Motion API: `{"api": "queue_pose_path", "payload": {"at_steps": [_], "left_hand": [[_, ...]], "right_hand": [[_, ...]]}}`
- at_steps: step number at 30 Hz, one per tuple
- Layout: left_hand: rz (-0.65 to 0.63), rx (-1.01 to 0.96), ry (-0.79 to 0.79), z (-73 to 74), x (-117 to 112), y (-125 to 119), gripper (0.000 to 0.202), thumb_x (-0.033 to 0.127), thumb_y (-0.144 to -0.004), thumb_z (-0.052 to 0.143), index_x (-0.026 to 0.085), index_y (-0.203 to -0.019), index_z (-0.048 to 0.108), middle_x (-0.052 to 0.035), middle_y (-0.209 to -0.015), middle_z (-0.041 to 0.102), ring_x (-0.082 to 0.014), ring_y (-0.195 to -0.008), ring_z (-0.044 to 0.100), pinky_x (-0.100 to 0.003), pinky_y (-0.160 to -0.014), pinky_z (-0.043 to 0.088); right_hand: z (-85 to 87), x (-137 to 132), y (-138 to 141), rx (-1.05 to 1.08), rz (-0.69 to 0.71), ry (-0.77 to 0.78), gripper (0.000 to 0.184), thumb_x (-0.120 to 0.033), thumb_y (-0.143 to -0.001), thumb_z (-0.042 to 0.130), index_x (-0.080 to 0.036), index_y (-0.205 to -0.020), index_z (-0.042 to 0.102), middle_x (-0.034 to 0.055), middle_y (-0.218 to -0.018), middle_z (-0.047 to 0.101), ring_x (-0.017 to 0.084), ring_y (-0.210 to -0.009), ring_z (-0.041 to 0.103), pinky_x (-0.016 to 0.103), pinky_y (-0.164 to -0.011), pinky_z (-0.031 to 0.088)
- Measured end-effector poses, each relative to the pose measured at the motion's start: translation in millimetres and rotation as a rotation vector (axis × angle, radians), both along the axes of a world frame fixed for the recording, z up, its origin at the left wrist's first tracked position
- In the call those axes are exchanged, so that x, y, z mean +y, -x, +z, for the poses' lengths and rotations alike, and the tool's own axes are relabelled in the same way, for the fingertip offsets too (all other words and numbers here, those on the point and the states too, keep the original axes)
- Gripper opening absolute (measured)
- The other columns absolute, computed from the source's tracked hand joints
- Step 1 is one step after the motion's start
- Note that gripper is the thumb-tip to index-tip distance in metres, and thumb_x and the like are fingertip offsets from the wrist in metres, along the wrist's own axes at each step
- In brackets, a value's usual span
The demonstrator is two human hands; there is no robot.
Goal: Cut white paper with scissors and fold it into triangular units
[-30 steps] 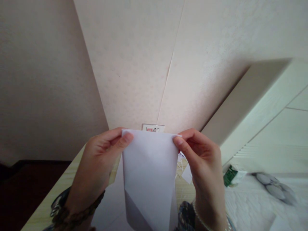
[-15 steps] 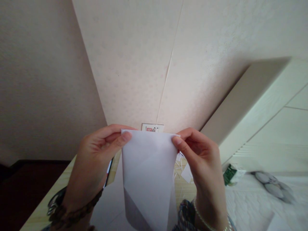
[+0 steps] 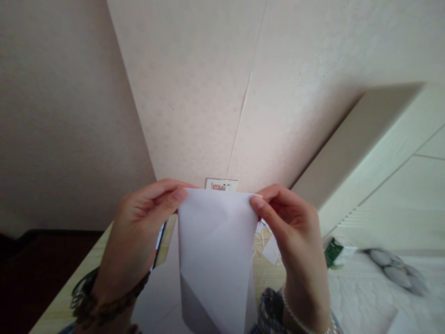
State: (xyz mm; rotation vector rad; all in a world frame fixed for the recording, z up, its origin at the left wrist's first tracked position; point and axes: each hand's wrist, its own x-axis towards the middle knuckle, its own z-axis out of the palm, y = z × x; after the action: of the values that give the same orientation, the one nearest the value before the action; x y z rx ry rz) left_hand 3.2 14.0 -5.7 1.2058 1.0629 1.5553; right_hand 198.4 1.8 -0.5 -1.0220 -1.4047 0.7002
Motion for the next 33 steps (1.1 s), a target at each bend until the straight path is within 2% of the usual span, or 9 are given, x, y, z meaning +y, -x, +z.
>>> {"api": "queue_pose_path", "payload": {"at_steps": [4,9,14,24,29,33], "left_hand": [[0.018,0.013,-0.005,1.5,0,-1,0.010,0.022,-0.079,0.073,0.021,-0.071,0.078,0.0047,-0.058,0.069,-0.0112,-0.058,0.061,-0.016,-0.054,0.045],[0.030,0.066,-0.009,1.2,0,-1,0.010,0.025,-0.081,0.072,0.022,-0.078,0.081,0.0025,-0.067,0.076,-0.0105,-0.057,0.059,-0.017,-0.053,0.044],[0.019,0.065,-0.013,0.9,0,0,0.009,0.026,-0.081,0.073,0.024,-0.081,0.081,0.0035,-0.069,0.076,-0.0105,-0.058,0.060,-0.017,-0.055,0.044],[0.012,0.099,-0.071,-8.4,6,6,0.009,0.032,-0.080,0.074,0.025,-0.075,0.077,0.0062,-0.063,0.070,-0.0093,-0.059,0.060,-0.014,-0.053,0.045],[0.010,0.181,-0.080,-7.6,6,7,0.017,0.031,-0.082,0.070,0.024,-0.066,0.071,0.0086,-0.052,0.062,-0.0074,-0.046,0.050,-0.015,-0.046,0.040],[0.105,0.254,-0.111,-8.7,5,10,0.016,0.031,-0.082,0.070,0.025,-0.067,0.070,0.0095,-0.057,0.066,-0.0082,-0.051,0.055,-0.015,-0.050,0.043]], "right_hand": [[0.8,0,0,0.005,0.006,0.002,0.020,-0.025,-0.087,0.068,-0.021,-0.068,0.065,-0.0061,-0.058,0.061,0.009,-0.055,0.054,0.022,-0.051,0.037],[1.2,-1,0,0.005,0.000,0.004,0.021,-0.025,-0.087,0.068,-0.021,-0.067,0.065,-0.0061,-0.057,0.061,0.009,-0.055,0.054,0.022,-0.051,0.037],[1.0,-2,1,0.011,-0.002,0.000,0.020,-0.024,-0.087,0.069,-0.021,-0.068,0.065,-0.0063,-0.058,0.061,0.009,-0.056,0.054,0.022,-0.051,0.037],[0.0,-1,-2,0.014,0.008,0.003,0.021,-0.025,-0.088,0.069,-0.021,-0.068,0.065,-0.0073,-0.059,0.062,0.007,-0.057,0.055,0.019,-0.053,0.038],[0.0,-1,-2,-0.009,0.029,0.007,0.022,-0.025,-0.089,0.068,-0.021,-0.068,0.064,-0.0076,-0.058,0.062,0.007,-0.057,0.055,0.019,-0.052,0.038],[1.0,-1,0,-0.036,0.048,0.010,0.020,-0.025,-0.089,0.067,-0.022,-0.069,0.064,-0.0075,-0.060,0.063,0.007,-0.057,0.057,0.019,-0.053,0.039]]}}
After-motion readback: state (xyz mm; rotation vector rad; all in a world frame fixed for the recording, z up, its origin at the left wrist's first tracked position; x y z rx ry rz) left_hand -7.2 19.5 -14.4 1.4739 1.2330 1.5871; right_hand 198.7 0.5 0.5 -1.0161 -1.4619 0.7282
